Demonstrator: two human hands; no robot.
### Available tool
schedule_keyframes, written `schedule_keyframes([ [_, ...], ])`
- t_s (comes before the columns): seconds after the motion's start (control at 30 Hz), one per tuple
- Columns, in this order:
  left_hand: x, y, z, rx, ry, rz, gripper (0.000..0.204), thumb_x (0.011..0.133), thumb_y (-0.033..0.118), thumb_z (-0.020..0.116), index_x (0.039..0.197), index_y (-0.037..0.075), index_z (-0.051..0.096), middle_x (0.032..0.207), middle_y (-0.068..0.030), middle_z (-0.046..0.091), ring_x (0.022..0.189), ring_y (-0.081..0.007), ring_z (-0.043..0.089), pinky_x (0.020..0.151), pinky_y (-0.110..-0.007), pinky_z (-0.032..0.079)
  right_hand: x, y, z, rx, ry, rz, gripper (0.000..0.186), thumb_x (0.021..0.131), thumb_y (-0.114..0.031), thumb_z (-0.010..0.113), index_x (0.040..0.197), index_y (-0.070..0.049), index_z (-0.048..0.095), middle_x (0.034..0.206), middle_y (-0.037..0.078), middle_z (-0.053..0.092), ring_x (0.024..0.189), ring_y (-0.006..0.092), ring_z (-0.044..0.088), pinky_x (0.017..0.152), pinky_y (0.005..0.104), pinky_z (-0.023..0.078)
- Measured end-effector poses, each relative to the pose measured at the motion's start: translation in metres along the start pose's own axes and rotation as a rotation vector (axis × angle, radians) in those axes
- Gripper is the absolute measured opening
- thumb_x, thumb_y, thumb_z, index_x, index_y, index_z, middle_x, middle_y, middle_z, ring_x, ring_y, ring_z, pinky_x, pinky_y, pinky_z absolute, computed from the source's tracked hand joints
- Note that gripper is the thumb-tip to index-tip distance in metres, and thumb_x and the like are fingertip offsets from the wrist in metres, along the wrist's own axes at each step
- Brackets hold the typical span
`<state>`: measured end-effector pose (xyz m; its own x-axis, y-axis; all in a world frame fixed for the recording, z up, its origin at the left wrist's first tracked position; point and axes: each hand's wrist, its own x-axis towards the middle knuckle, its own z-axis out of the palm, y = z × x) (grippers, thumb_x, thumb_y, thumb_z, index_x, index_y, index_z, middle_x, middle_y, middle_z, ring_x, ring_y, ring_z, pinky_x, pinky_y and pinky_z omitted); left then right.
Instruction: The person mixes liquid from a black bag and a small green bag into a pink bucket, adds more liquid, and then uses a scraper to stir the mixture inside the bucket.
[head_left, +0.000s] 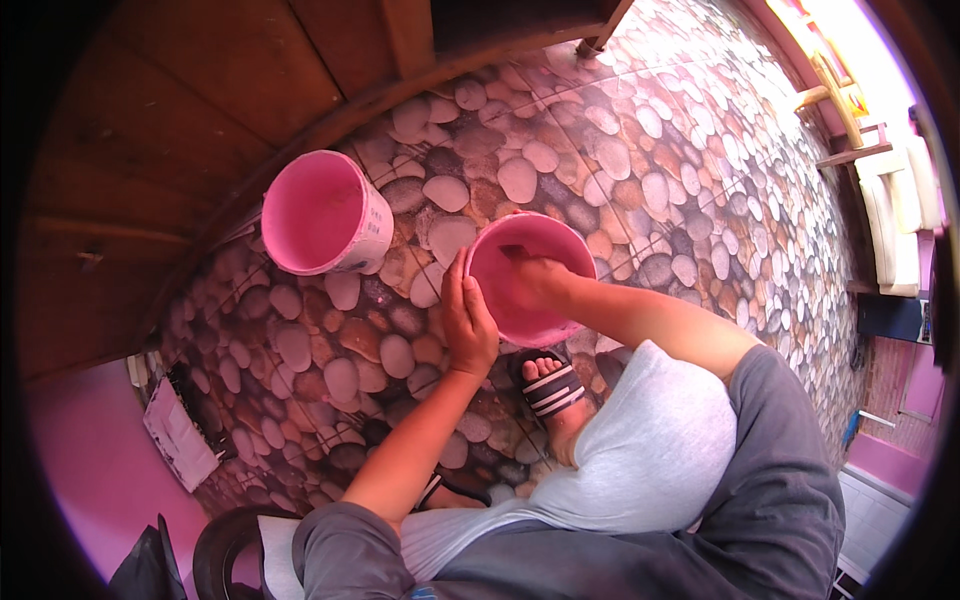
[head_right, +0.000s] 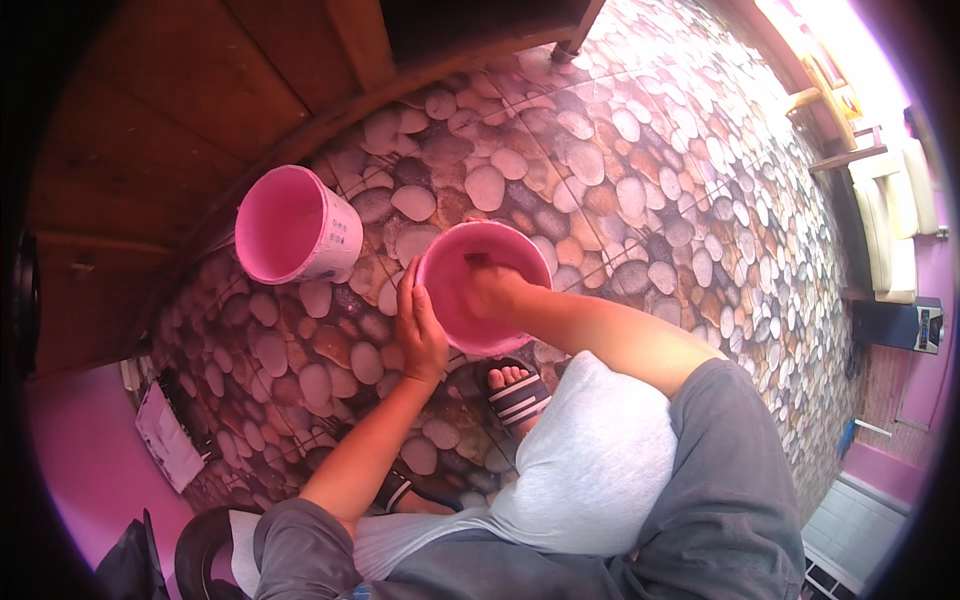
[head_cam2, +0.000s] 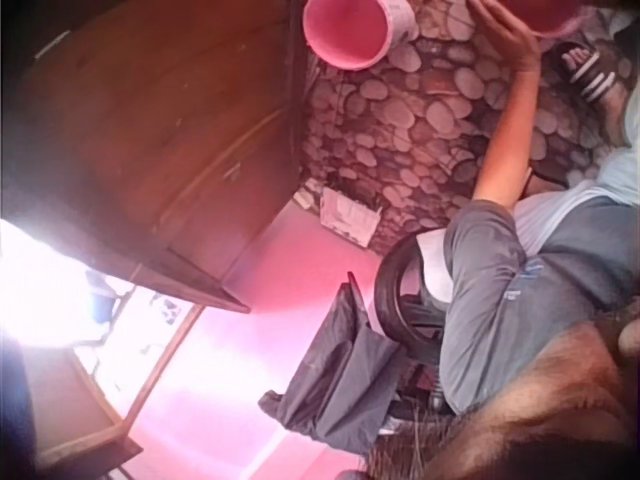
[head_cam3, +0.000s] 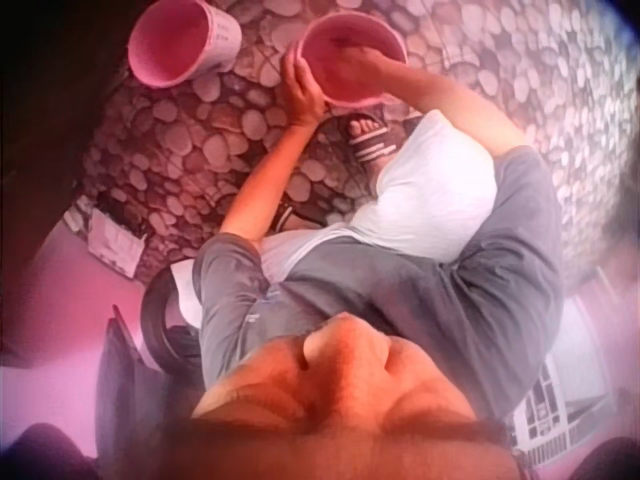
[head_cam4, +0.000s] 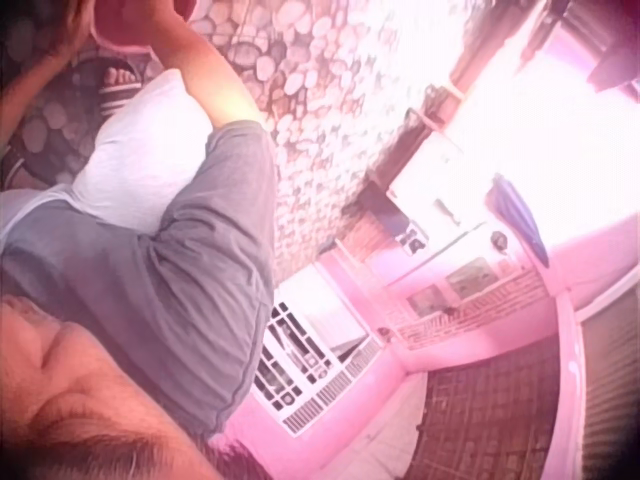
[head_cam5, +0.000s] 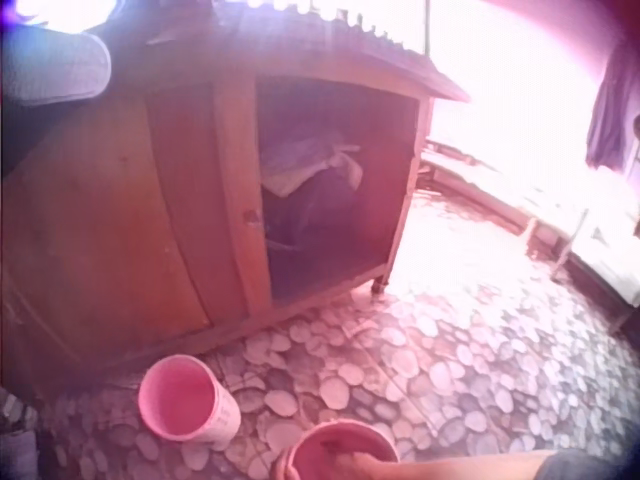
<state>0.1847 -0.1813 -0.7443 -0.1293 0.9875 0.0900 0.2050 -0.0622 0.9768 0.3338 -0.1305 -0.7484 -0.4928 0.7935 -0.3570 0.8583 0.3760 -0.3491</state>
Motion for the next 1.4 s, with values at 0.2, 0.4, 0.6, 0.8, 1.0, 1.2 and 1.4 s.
schedule_keyframes([
  [0.2, 0.001, 0.006, 0.002, -0.007, 0.017, 0.024, 0.045, 0.104, 0.023, 0.032, 0.136, -0.006, 0.044, 0.135, -0.0238, 0.05, 0.126, -0.0359, 0.047, 0.107, -0.041, 0.034, 0.002, 0.005, 0.02, -0.336, -0.019, -0.178, 0.024, 0.084, -0.019, 0.055, 0.088, -0.005, 0.073, 0.091, 0.022, 0.07, 0.084, 0.0327, 0.07, 0.074, 0.0432, 0.056],
  [0.4, -0.001, 0.003, 0.004, -0.043, 0.031, 0.009, 0.046, 0.104, 0.024, 0.031, 0.136, -0.006, 0.044, 0.135, -0.0241, 0.049, 0.126, -0.0361, 0.047, 0.108, -0.041, 0.034, 0.008, 0.019, 0.01, 0.027, -0.257, -0.205, 0.028, 0.082, -0.022, 0.057, 0.095, -0.001, 0.071, 0.093, 0.022, 0.07, 0.089, 0.03, 0.07, 0.077, 0.0411, 0.055],
  [0.6, -0.005, 0.005, 0.008, -0.077, 0.007, -0.009, 0.046, 0.104, 0.024, 0.031, 0.136, -0.006, 0.043, 0.135, -0.0244, 0.049, 0.126, -0.0362, 0.047, 0.108, -0.041, 0.034, -0.004, 0.013, 0.013, -0.144, -0.149, -0.177, 0.031, 0.085, -0.023, 0.054, 0.101, -0.003, 0.07, 0.093, 0.022, 0.07, 0.088, 0.0336, 0.07, 0.079, 0.0419, 0.055],
  [0.8, -0.001, 0.001, 0.003, -0.037, 0.032, -0.01, 0.046, 0.104, 0.024, 0.031, 0.137, -0.006, 0.043, 0.135, -0.0244, 0.048, 0.126, -0.036, 0.046, 0.108, -0.041, 0.034, 0.009, 0.015, 0.011, 0.041, -0.171, -0.166, 0.032, 0.085, -0.022, 0.054, 0.107, -0.004, 0.068, 0.092, 0.02, 0.071, 0.082, 0.0326, 0.071, 0.076, 0.042, 0.056],
  [1.0, -0.003, 0.006, 0.004, -0.08, 0.02, -0.026, 0.047, 0.105, 0.026, 0.029, 0.139, -0.005, 0.04, 0.139, -0.0242, 0.045, 0.128, -0.0355, 0.045, 0.108, -0.041, 0.034, -0.004, 0.004, 0.006, -0.182, -0.266, -0.181, 0.029, 0.085, -0.019, 0.053, 0.105, -0.007, 0.07, 0.093, 0.015, 0.072, 0.079, 0.031, 0.071, 0.078, 0.0424, 0.055],
  [1.2, -0.002, 0.01, 0.005, -0.144, 0.019, -0.071, 0.05, 0.106, 0.028, 0.029, 0.143, -0.005, 0.037, 0.143, -0.0248, 0.043, 0.133, -0.0333, 0.043, 0.11, -0.039, 0.034, -0.01, 0.004, 0.012, -0.169, -0.25, -0.146, 0.027, 0.084, -0.014, 0.054, 0.104, -0.009, 0.07, 0.097, 0.015, 0.071, 0.086, 0.0289, 0.07, 0.08, 0.0398, 0.054],
  [1.4, -0.001, 0.017, 0.006, -0.113, -0.009, -0.062, 0.049, 0.106, 0.027, 0.028, 0.142, -0.006, 0.038, 0.141, -0.0238, 0.047, 0.129, -0.0325, 0.049, 0.106, -0.038, 0.038, -0.011, 0.005, 0.026, -0.219, -0.109, -0.124, 0.026, 0.085, -0.014, 0.053, 0.103, -0.006, 0.07, 0.097, 0.016, 0.071, 0.087, 0.0263, 0.071, 0.079, 0.0399, 0.054],
])
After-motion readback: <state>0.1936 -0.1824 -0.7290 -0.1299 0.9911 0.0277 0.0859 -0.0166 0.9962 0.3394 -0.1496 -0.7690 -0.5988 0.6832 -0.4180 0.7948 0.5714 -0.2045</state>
